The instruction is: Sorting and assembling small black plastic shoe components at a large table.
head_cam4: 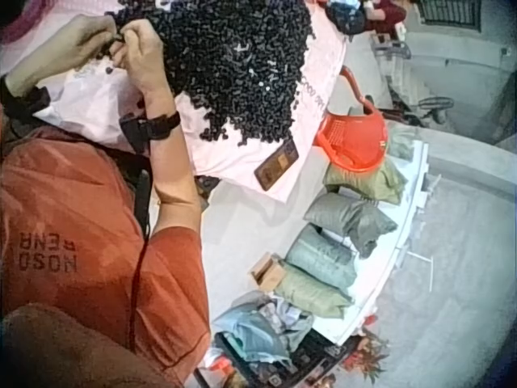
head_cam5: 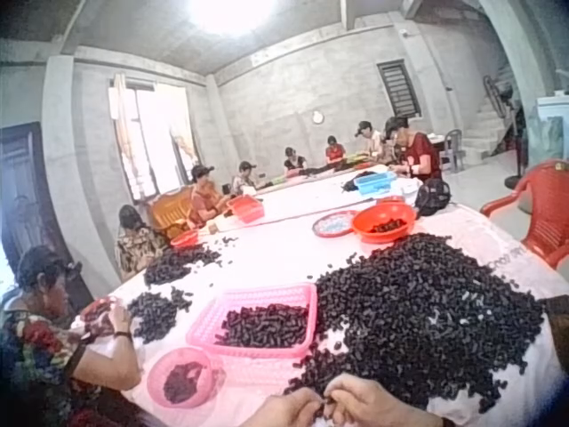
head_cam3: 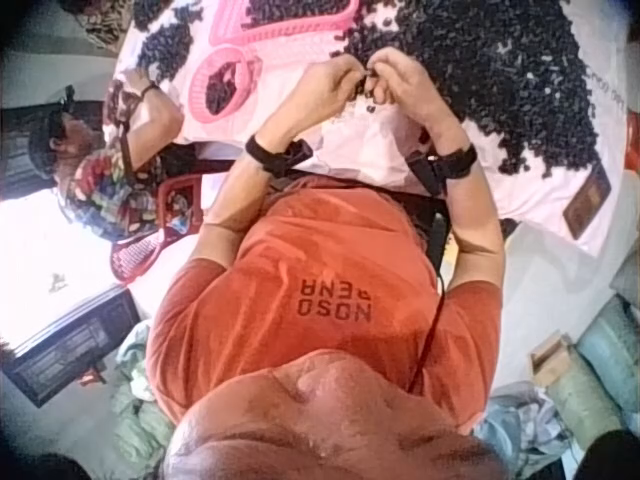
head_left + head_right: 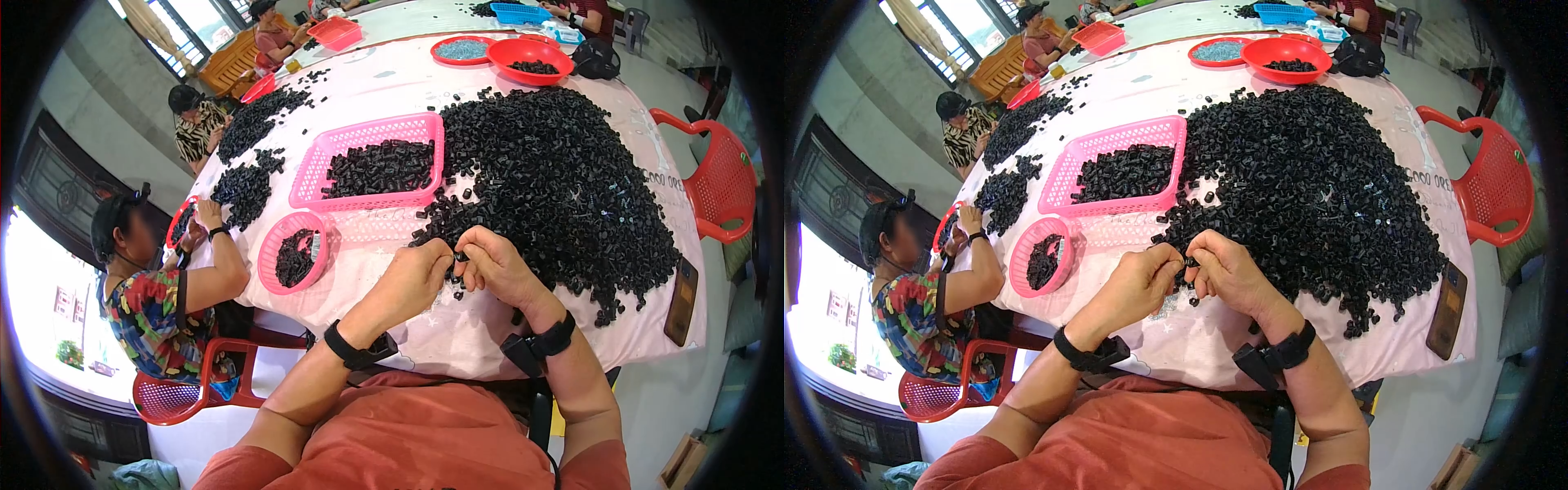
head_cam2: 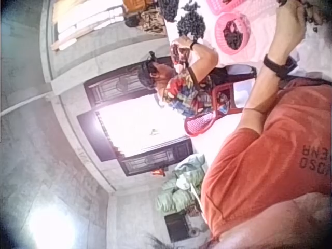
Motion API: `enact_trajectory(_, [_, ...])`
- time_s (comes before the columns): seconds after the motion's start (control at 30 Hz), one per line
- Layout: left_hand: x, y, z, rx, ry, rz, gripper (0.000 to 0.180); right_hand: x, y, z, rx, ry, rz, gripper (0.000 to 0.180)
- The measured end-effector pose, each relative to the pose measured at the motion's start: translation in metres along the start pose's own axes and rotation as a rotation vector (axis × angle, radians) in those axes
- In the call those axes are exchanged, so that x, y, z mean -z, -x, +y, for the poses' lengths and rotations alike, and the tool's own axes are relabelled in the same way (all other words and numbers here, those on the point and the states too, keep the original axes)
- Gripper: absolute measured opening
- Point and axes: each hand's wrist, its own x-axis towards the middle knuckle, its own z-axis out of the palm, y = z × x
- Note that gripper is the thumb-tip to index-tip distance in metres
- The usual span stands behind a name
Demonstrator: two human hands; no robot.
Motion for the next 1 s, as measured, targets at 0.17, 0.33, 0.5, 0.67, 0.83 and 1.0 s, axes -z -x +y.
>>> enact_trajectory(0.17, [-0.001,-0.001,0.001,-0.053,-0.073,0.024,0.013,-0.002,0.001,-0.004,0.006,-0.009,-0.010,0.012])
enact_trajectory(0.33, [0.004,-0.001,0.006,-0.067,-0.158,-0.014,0.013,-0.004,0.001,-0.003,0.043,0.072,0.000,0.010])
enact_trajectory(0.5, [0.005,-0.002,0.005,-0.079,-0.195,-0.033,0.012,-0.005,0.001,-0.004,0.065,0.149,0.033,0.009])
enact_trajectory(0.67, [0.005,-0.004,0.005,-0.083,-0.220,-0.032,0.012,-0.008,0.004,-0.009,0.130,0.247,0.084,0.009])
enact_trajectory(0.83, [0.008,-0.004,0.011,-0.036,-0.221,-0.044,0.011,-0.009,0.003,-0.009,0.200,0.319,0.113,0.009])
enact_trajectory(1.0, [0.002,-0.004,0.006,-0.110,-0.219,0.014,0.010,-0.009,0.004,-0.010,0.237,0.349,0.129,0.012])
